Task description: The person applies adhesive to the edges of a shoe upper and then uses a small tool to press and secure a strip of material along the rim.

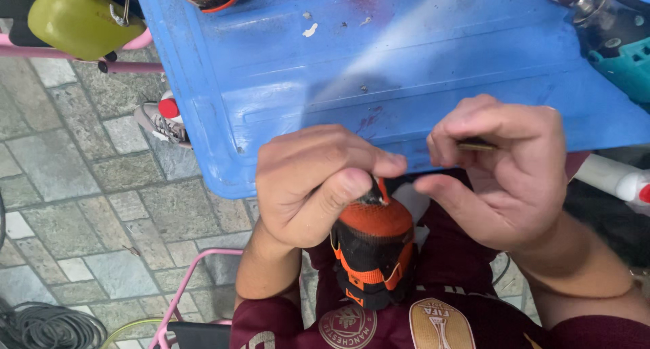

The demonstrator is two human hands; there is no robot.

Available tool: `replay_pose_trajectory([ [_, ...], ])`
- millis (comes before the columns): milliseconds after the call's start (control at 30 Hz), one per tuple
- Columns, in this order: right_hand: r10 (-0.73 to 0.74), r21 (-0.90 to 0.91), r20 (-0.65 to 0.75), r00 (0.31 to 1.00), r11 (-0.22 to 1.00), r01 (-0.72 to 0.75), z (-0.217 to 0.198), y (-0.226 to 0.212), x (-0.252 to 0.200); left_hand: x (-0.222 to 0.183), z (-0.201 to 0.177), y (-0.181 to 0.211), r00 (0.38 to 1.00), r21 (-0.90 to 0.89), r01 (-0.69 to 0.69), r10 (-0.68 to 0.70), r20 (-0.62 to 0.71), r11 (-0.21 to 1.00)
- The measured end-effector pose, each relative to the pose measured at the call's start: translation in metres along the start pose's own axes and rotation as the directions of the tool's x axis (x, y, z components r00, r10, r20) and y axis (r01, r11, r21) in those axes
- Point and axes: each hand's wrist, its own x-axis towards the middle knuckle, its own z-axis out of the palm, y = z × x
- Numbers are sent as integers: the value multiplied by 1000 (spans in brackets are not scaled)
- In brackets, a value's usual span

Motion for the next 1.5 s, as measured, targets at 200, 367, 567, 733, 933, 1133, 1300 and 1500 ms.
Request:
replay_pose_trajectory([
  [200, 170, 168, -23, 985, 972, -164, -6, 0, -9, 4, 15, -3, 992, -44, -120, 121, 17, 992],
  [367, -190, -118, 104, 976, 972, 201, 0, 2, 7, -11, 22, -5, 990, 63, -88, 95, -101, 994],
  [567, -187, -69, 162, 969, 977, 201, 1, -1, 10, -27, 35, -12, 928, -41, -119, 97, -360, 992],
  [733, -84, -45, 96, 992, 995, 88, 2, 4, 3, -36, 26, 3, 916, 357, -140, 257, -307, 924],
  [933, -3, -36, -4, 1000, 999, 3, 17, -6, 6, -19, 9, 47, 952, 566, -207, 297, -71, 798],
  [1133, 88, -71, 92, 992, 994, -81, 18, -29, 24, 10, -7, 89, 984, 703, -167, 68, 168, 691],
  [1300, 185, -57, 178, 966, 982, -178, 22, -35, 33, 22, -16, 112, 961, 770, -189, -46, 273, 609],
  [1500, 163, -25, 193, 968, 987, -161, 26, -32, 30, 21, -13, 124, 953, 853, -230, -70, 295, 468],
])
